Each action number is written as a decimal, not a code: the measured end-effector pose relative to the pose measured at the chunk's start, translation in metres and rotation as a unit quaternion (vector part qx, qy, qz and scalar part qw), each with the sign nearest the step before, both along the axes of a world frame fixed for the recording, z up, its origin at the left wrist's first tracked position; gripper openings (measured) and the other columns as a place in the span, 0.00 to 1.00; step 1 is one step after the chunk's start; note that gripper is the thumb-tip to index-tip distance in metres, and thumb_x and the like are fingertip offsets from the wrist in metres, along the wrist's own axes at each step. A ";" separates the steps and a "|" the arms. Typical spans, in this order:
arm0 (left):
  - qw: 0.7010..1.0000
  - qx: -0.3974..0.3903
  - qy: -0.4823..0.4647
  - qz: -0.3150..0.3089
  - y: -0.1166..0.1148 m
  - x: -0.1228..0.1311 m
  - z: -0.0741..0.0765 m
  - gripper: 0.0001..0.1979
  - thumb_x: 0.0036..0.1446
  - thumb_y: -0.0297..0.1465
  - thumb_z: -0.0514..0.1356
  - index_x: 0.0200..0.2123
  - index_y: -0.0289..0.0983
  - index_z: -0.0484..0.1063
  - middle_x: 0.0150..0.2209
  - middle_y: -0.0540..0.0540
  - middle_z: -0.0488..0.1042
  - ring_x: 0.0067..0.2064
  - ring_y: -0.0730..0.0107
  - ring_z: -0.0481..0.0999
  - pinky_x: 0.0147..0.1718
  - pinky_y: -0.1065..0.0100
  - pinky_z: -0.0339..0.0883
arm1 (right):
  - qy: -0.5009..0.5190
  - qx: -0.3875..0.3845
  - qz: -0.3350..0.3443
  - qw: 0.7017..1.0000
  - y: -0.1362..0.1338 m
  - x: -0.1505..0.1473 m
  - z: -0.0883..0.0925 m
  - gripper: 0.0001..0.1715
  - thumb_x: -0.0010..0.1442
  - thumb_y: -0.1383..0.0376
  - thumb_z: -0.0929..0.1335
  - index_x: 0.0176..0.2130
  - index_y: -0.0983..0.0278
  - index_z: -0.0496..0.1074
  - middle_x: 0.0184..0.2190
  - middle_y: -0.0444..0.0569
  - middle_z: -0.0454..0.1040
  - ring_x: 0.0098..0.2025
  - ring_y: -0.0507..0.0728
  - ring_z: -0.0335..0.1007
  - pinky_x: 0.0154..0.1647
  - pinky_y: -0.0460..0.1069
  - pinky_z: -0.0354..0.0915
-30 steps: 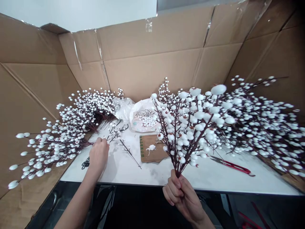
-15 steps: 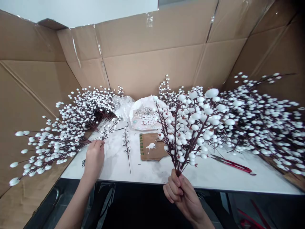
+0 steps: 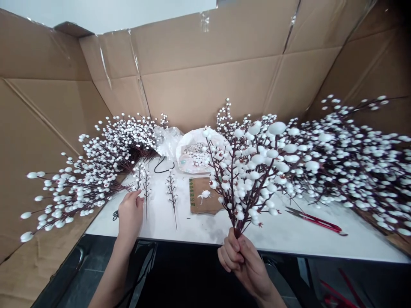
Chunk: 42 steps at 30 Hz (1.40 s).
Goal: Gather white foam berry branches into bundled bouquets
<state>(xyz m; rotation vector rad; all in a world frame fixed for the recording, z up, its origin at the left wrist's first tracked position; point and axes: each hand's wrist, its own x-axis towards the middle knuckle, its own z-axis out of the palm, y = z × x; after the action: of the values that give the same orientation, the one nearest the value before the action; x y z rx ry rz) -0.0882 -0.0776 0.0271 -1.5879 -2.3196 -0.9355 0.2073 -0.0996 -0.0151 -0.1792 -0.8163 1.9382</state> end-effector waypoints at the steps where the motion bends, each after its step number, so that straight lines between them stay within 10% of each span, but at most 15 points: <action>1: 1.000 -0.008 0.011 -0.001 0.003 0.001 -0.001 0.17 0.57 0.27 0.46 0.42 0.31 0.72 0.44 0.37 0.75 0.44 0.58 0.75 0.46 0.62 0.66 | 0.001 0.000 0.000 1.000 0.000 -0.001 -0.001 0.18 0.62 0.54 0.61 0.26 0.61 0.62 0.16 0.35 0.44 0.16 0.47 0.37 0.20 0.47 0.47; 23: 0.973 -0.154 0.163 0.048 -0.002 0.052 0.005 0.18 0.60 0.33 0.47 0.48 0.33 0.67 0.42 0.35 0.74 0.42 0.49 0.73 0.32 0.60 0.66 | -0.025 -0.013 -0.016 0.999 -0.002 0.003 -0.009 0.19 0.61 0.52 0.61 0.25 0.61 0.60 0.16 0.35 0.43 0.16 0.48 0.38 0.20 0.46 0.48; 42: 0.975 -0.168 0.127 0.069 -0.003 0.018 0.002 0.11 0.58 0.26 0.46 0.36 0.37 0.68 0.30 0.39 0.75 0.33 0.53 0.75 0.30 0.62 0.63 | -0.040 -0.014 -0.030 0.999 -0.004 0.004 -0.008 0.19 0.61 0.52 0.62 0.26 0.61 0.60 0.16 0.35 0.44 0.16 0.47 0.38 0.20 0.47 0.48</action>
<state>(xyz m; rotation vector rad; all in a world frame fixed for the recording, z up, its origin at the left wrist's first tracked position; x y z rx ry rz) -0.0702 -0.0806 0.0289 -1.5266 -2.4519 -0.2977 0.2111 -0.1039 -0.0230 -0.2957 -0.8274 1.8958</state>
